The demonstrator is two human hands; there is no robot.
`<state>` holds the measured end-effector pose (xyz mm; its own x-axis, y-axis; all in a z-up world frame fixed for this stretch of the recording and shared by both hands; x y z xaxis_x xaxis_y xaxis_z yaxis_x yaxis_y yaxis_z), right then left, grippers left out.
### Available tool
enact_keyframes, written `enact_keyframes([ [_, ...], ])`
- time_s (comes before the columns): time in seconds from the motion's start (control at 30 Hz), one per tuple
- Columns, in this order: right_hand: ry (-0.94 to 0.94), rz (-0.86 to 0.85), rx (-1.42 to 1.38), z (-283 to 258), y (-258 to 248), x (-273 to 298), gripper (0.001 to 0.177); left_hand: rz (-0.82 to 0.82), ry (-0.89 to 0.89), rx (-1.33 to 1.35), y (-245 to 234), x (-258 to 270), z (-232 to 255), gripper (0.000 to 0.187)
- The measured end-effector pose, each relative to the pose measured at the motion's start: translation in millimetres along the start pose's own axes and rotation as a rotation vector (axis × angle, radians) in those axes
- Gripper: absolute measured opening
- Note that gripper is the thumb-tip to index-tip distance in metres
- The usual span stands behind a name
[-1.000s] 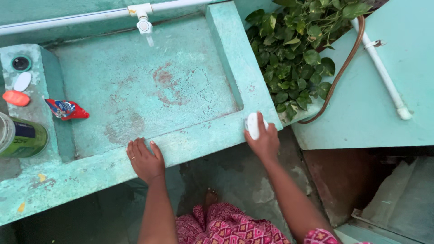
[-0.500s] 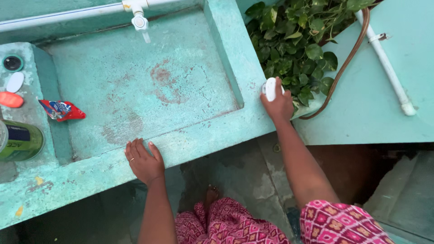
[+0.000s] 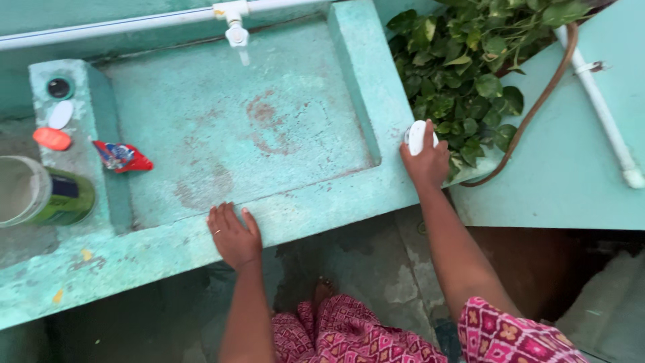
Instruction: The person wipes the edges and interior of a stone washbasin with a small white sponge, then uses a plastic container to pour water and rinse the surfaces.
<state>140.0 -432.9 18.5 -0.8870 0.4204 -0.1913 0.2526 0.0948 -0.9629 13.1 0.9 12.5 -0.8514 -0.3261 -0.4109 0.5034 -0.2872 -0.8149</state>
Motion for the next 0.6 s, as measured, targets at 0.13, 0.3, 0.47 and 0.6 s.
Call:
enact_keyframes([
  [0.13,-0.036,0.01,0.017,-15,-2,22,0.092,-0.005,0.006,0.004,5,2,-5,0.034],
  [0.3,-0.188,0.092,0.052,-59,-22,105,0.089,0.022,-0.015,0.005,14,7,-8,0.04],
  [0.47,-0.299,-0.033,-0.031,-118,-30,154,0.089,-0.024,-0.122,0.233,15,8,-11,0.037],
  [0.6,-0.518,-0.237,-0.076,-119,-14,164,0.093,-0.002,-0.218,0.602,16,4,-47,0.033],
])
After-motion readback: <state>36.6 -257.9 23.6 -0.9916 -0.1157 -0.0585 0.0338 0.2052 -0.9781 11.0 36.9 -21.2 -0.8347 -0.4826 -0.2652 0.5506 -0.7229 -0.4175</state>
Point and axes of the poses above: each hand's wrist, its own x-axis away from the middle knuckle, its own y-axis out of the palm, z = x × y, the point moved 1 cm from there along -x, towards the middle knuckle, and after that the axes turned 1 degree about -z, right-handed, at the moved point
